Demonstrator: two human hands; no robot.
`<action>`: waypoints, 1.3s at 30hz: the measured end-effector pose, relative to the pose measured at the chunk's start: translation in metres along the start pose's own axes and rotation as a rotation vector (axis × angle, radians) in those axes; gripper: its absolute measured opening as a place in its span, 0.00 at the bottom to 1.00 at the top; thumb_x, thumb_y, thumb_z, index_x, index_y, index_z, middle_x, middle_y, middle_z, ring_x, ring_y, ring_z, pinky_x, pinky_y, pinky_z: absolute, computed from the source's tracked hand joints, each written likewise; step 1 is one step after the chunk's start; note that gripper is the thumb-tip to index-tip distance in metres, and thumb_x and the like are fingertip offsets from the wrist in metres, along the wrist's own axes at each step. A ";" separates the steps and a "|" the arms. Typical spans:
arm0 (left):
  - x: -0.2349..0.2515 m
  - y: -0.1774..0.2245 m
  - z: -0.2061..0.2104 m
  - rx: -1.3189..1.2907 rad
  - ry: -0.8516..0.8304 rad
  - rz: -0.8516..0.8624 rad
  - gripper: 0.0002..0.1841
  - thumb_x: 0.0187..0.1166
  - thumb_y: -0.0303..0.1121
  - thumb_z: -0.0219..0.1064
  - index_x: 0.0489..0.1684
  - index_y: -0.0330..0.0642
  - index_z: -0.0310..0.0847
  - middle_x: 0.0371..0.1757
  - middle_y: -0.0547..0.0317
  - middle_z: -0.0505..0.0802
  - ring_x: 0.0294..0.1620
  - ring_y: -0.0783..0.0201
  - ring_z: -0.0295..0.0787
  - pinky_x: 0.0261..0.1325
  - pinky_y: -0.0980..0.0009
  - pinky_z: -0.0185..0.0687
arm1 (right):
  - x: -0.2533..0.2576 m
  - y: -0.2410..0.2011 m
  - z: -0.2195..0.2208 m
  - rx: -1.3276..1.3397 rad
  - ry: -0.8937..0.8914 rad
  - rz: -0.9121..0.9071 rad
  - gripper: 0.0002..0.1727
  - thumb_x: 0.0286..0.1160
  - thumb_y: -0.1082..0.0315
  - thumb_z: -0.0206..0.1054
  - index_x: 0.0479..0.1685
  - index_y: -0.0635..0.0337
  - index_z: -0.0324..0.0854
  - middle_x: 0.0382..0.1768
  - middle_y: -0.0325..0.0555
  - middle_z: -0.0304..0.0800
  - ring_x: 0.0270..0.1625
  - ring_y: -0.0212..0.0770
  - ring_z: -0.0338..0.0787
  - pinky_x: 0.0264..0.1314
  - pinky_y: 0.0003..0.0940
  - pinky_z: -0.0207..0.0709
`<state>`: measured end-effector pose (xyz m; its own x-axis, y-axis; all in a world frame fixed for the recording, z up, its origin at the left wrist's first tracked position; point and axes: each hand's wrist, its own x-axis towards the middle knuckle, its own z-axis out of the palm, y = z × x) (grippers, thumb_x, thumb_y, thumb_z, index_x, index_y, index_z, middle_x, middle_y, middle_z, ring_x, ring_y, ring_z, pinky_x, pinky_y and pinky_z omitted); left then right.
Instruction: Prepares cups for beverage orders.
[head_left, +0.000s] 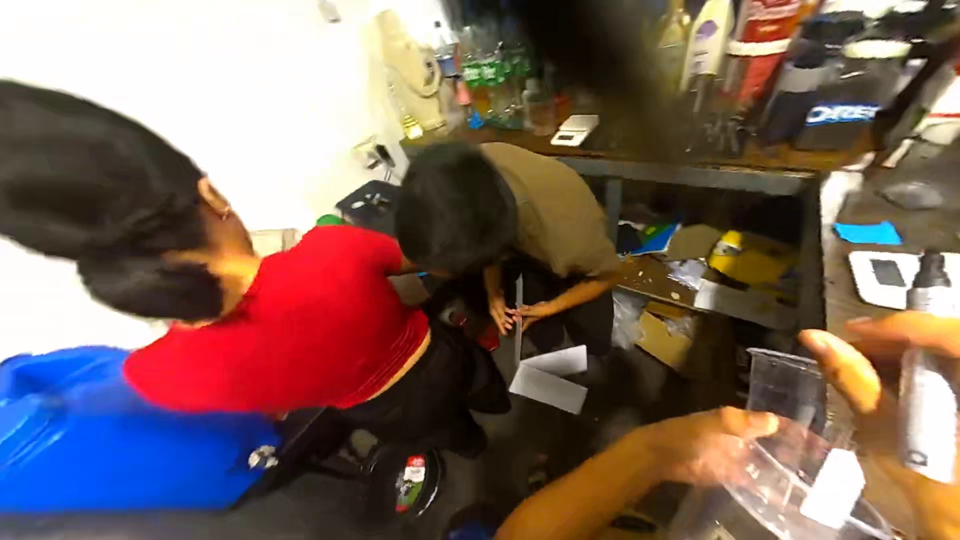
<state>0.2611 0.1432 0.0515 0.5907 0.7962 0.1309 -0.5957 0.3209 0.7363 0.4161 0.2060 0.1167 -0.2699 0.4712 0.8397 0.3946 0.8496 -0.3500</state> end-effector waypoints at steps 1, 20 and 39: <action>-0.001 -0.002 -0.001 -0.053 -0.026 0.017 0.22 0.78 0.58 0.62 0.55 0.51 0.84 0.46 0.73 0.94 0.47 0.77 0.91 0.50 0.79 0.87 | 0.003 0.001 0.002 0.010 -0.001 -0.009 0.18 0.81 0.60 0.71 0.44 0.72 0.85 0.31 0.57 0.90 0.33 0.34 0.88 0.39 0.27 0.81; -0.117 -0.013 0.030 -0.008 0.244 0.349 0.34 0.69 0.66 0.67 0.62 0.48 0.87 0.54 0.57 0.96 0.54 0.63 0.94 0.58 0.67 0.89 | -0.014 -0.095 0.057 0.611 0.093 0.172 0.07 0.78 0.65 0.70 0.47 0.56 0.82 0.37 0.24 0.85 0.35 0.16 0.82 0.39 0.12 0.79; -0.148 0.006 0.064 0.227 0.713 0.450 0.32 0.83 0.65 0.48 0.64 0.45 0.73 0.47 0.68 0.94 0.48 0.73 0.92 0.53 0.71 0.90 | -0.024 -0.117 0.069 0.769 -0.313 0.035 0.15 0.85 0.54 0.64 0.49 0.57 0.83 0.36 0.31 0.87 0.35 0.18 0.84 0.40 0.18 0.82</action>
<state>0.2048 -0.0051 0.0789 -0.2010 0.9783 0.0503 -0.5226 -0.1505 0.8392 0.3158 0.1119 0.1083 -0.5454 0.4477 0.7086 -0.2724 0.7048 -0.6550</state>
